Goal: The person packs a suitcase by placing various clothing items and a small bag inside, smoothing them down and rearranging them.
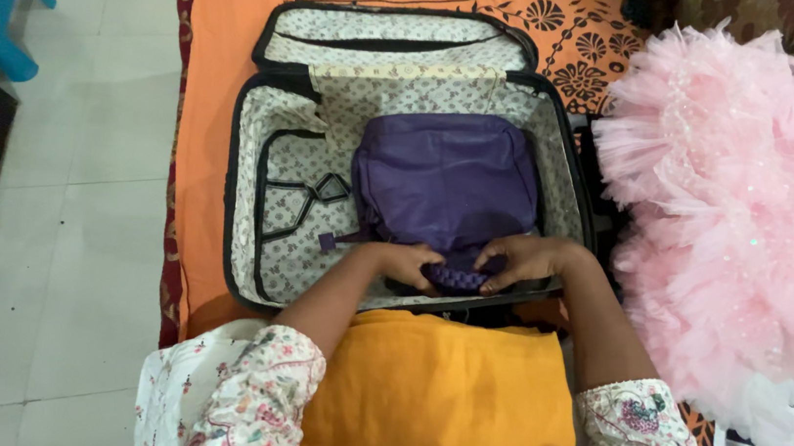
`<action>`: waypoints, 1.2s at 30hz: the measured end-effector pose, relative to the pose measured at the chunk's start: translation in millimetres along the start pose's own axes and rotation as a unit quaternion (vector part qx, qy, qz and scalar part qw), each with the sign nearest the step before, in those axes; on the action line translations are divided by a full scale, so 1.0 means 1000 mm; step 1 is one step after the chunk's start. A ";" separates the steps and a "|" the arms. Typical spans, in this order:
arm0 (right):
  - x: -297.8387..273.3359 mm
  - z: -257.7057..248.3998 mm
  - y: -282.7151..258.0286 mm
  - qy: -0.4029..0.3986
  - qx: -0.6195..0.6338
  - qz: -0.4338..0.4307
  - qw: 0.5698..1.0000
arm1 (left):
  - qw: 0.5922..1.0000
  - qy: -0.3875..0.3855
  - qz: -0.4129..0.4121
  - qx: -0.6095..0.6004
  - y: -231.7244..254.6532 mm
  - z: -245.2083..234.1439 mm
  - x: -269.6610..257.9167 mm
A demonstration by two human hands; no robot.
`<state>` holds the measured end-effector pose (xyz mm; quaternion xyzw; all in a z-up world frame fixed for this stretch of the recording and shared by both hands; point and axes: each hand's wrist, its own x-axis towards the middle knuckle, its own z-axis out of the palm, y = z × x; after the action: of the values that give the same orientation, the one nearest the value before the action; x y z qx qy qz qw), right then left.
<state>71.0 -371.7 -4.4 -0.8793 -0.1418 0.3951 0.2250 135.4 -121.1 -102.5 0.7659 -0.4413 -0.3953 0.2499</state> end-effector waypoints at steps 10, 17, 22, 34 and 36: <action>-0.003 -0.007 0.005 0.026 0.165 0.127 0.978 | 0.977 0.166 -0.116 -0.062 -0.040 -0.004 -0.003; 0.058 0.012 0.110 0.191 -0.015 0.289 0.938 | 0.858 0.337 -0.386 0.033 -0.013 -0.049 -0.050; 0.069 0.016 0.111 0.211 0.250 0.252 0.911 | 0.906 0.165 -0.388 0.029 -0.037 -0.030 -0.035; 0.055 -0.003 0.105 0.240 0.713 0.097 0.651 | 0.747 0.387 -0.203 -0.502 -0.045 -0.036 -0.019; 0.061 -0.005 0.112 0.222 0.743 0.075 0.627 | 0.699 0.394 -0.209 -0.560 -0.032 -0.042 -0.025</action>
<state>122.1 -442.9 -96.9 -0.4823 0.3212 0.1744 0.7961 178.0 -82.6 -92.9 0.6427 0.1712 -0.2738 0.6947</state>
